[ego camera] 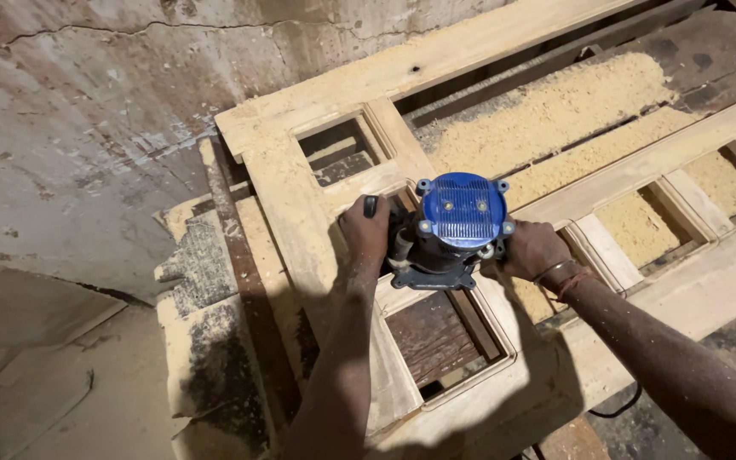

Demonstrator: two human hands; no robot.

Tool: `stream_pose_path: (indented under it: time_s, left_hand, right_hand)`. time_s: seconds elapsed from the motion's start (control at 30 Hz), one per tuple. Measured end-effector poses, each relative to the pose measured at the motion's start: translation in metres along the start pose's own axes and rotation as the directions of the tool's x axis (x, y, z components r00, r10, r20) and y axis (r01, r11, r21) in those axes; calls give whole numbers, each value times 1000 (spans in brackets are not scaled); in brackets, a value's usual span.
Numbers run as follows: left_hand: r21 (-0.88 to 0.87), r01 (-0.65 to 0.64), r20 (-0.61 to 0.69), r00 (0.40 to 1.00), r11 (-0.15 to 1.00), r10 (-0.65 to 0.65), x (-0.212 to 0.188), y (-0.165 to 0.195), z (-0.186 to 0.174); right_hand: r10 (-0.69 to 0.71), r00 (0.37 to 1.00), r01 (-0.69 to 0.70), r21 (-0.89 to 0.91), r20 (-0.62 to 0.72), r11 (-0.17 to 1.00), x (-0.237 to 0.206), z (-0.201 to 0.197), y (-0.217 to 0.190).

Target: The person uses a handheld electric router to shape and smooth the edges of a wooden frame with multiple rectangular cutouts. The router is guided along the frame's edges and around the openings, removing material and creating a finished profile.

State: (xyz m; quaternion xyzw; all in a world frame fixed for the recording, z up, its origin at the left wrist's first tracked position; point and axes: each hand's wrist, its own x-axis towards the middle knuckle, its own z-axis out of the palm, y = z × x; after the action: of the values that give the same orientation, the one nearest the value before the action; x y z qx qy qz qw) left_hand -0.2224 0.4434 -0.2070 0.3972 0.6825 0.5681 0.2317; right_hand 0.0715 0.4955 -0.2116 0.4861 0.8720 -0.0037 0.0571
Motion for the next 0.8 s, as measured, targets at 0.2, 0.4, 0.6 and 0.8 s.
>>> stream_pose_path:
  time_s: [0.2,0.4,0.6,0.8]
  left_hand:
    - [17,8,-11,1000,1000,-8,-2,2,-8]
    - [298,39,-2,999,954,-41,-13,29,-33]
    - [303,58,-3,998,951,-59,-16,45,-44]
    - [330,89,-18,996,940,-88,-15,41,-48]
  right_hand:
    - [-25,999,27,37,-46,999,-3,3,-4]
    - [-50,996,57,96,-76,994,-3,2,-8]
    - [-38,998,43,97,-49,994,0,1,-15]
    - [-60,998,65,175,-37,982,1,-5,-22]
